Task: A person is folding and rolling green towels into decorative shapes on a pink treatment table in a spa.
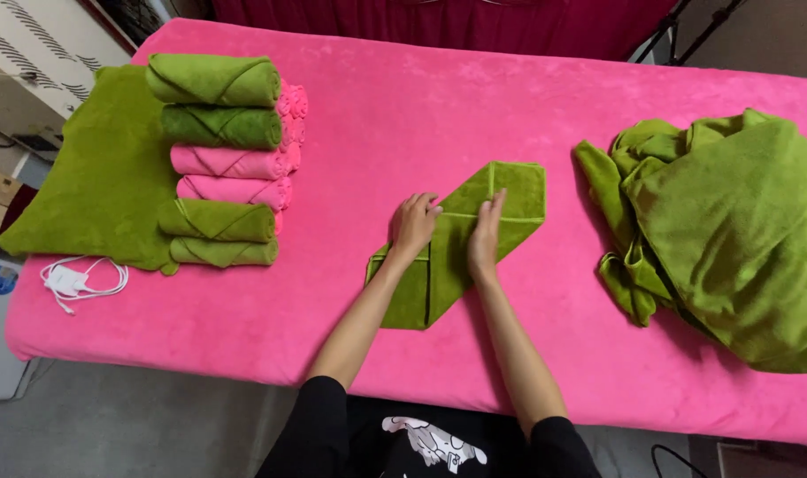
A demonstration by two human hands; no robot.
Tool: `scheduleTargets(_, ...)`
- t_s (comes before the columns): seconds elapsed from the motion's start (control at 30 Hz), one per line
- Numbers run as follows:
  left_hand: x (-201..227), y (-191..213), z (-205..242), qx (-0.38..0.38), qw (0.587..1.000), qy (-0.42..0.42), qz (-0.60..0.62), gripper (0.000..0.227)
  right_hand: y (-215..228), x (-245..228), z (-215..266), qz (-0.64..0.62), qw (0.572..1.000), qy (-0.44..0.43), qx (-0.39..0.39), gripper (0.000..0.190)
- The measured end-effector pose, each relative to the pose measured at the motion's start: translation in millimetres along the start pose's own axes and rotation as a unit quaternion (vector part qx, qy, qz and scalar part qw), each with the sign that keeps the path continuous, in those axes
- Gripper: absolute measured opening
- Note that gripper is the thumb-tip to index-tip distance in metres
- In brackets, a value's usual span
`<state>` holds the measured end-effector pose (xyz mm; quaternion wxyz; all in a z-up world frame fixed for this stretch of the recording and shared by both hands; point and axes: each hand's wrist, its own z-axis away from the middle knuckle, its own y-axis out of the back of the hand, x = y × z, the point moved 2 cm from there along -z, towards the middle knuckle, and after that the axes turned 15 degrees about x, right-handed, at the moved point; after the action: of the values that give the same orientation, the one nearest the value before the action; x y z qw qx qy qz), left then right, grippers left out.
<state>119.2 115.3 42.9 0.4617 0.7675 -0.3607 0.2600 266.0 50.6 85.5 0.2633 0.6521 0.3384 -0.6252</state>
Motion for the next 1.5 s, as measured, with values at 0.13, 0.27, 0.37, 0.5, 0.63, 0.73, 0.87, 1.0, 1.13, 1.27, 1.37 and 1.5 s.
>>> scheduleTargets(0.13,-4,-1,4,-0.004,1.000,0.017,0.008,0.028,48,10,-47,0.076,0.994,0.083,0.009,0.060)
scheduleTargets(0.27,-5,0,5,-0.012,1.000,0.016,0.012,0.027,68,17,-73,0.096,0.987,0.123,-0.039,0.058)
scheduleTargets(0.37,-5,-2,7,0.002,1.000,0.004,0.006,0.026,67,24,-73,0.181,0.962,0.171,-0.109,0.062)
scheduleTargets(0.5,-14,-17,12,0.046,0.997,-0.048,-0.033,0.029,64,12,-50,0.211,0.922,0.290,-0.146,0.065)
scheduleTargets(0.63,-17,-19,15,0.113,0.982,-0.123,-0.083,0.024,63,4,-21,0.241,0.834,0.461,-0.184,0.065)
scheduleTargets(0.73,2,5,26,0.135,0.974,-0.167,-0.066,0.019,61,12,4,0.333,0.775,0.471,-0.257,0.072)
scheduleTargets(0.87,32,47,67,0.113,0.968,-0.215,-0.065,0.022,60,15,5,0.438,0.735,0.418,-0.304,0.080)
scheduleTargets(1.0,31,77,128,0.074,0.970,-0.223,-0.062,0.033,60,10,8,0.446,0.735,0.407,-0.309,0.080)
scheduleTargets(1.13,51,113,176,-0.062,0.980,-0.190,-0.010,0.041,60,12,6,0.453,0.727,0.412,-0.309,0.081)
scheduleTargets(1.27,40,115,213,-0.084,0.971,-0.219,-0.051,0.046,61,12,7,0.447,0.730,0.415,-0.307,0.082)
scheduleTargets(1.37,55,119,211,-0.079,0.967,-0.237,-0.048,0.042,61,12,7,0.449,0.728,0.426,-0.296,0.082)
scheduleTargets(1.5,50,108,203,-0.100,0.960,-0.242,-0.102,0.064,61,10,9,0.452,0.728,0.421,-0.298,0.082)
